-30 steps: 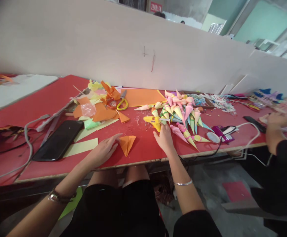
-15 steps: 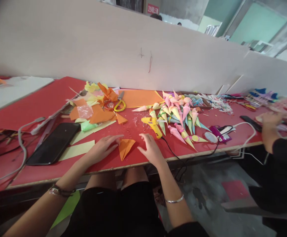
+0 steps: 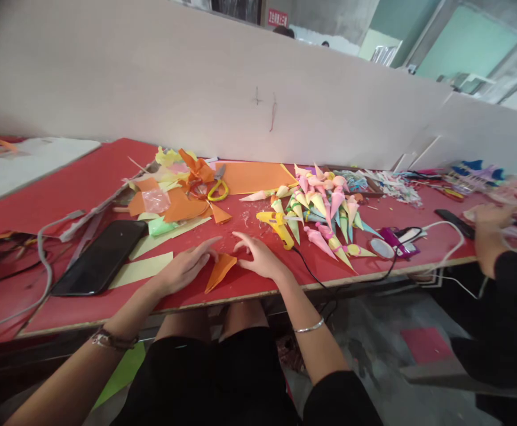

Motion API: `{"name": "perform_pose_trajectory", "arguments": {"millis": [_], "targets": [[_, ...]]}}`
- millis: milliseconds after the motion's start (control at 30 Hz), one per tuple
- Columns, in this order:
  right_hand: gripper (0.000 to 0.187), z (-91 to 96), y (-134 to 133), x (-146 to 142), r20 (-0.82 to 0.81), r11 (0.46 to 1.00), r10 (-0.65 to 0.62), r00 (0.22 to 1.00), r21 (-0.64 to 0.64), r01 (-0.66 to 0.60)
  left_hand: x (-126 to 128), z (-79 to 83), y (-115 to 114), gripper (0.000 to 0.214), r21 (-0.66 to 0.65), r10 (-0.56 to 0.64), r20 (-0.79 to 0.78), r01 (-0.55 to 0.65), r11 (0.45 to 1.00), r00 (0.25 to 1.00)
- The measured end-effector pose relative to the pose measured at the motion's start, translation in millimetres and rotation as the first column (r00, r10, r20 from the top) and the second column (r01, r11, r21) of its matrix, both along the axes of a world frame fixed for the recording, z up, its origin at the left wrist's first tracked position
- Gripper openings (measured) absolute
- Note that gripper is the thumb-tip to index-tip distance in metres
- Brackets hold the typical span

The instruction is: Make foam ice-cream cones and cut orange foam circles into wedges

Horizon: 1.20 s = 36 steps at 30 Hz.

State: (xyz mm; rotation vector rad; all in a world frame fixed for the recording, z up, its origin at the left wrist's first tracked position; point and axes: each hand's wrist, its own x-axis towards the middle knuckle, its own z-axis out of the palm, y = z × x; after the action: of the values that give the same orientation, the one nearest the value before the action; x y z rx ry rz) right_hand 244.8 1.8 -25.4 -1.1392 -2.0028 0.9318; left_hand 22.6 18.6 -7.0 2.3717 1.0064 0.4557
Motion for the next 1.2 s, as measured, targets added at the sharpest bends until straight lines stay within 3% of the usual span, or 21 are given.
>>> {"name": "perform_pose_trajectory", "arguments": {"millis": [233,467,767,1200], "targets": [[0.054,-4.0,0,-8,0.018,0.995,-0.086,0.996,0.055,0.085,0,5.2,-2,0.055,-0.087,0.034,0.006,-0.033,0.996,0.999],[0.006,-2.8,-1,-7,-0.023,0.995,-0.044,0.999,0.093,0.046,-2,4.2,-2,0.056,-0.107,0.026,0.038,-0.022,0.994,0.999],[0.008,-7.0,1,-9,0.017,0.989,-0.085,0.996,0.124,0.082,-1,1.5,-1,0.056,-0.108,0.058,0.044,-0.053,0.993,0.997],[0.015,-9.9,-10,-22,0.125,0.940,-0.259,0.958,0.260,0.221,0,-7.3,-1,0.058,-0.077,0.097,0.147,-0.087,0.993,0.984]]}}
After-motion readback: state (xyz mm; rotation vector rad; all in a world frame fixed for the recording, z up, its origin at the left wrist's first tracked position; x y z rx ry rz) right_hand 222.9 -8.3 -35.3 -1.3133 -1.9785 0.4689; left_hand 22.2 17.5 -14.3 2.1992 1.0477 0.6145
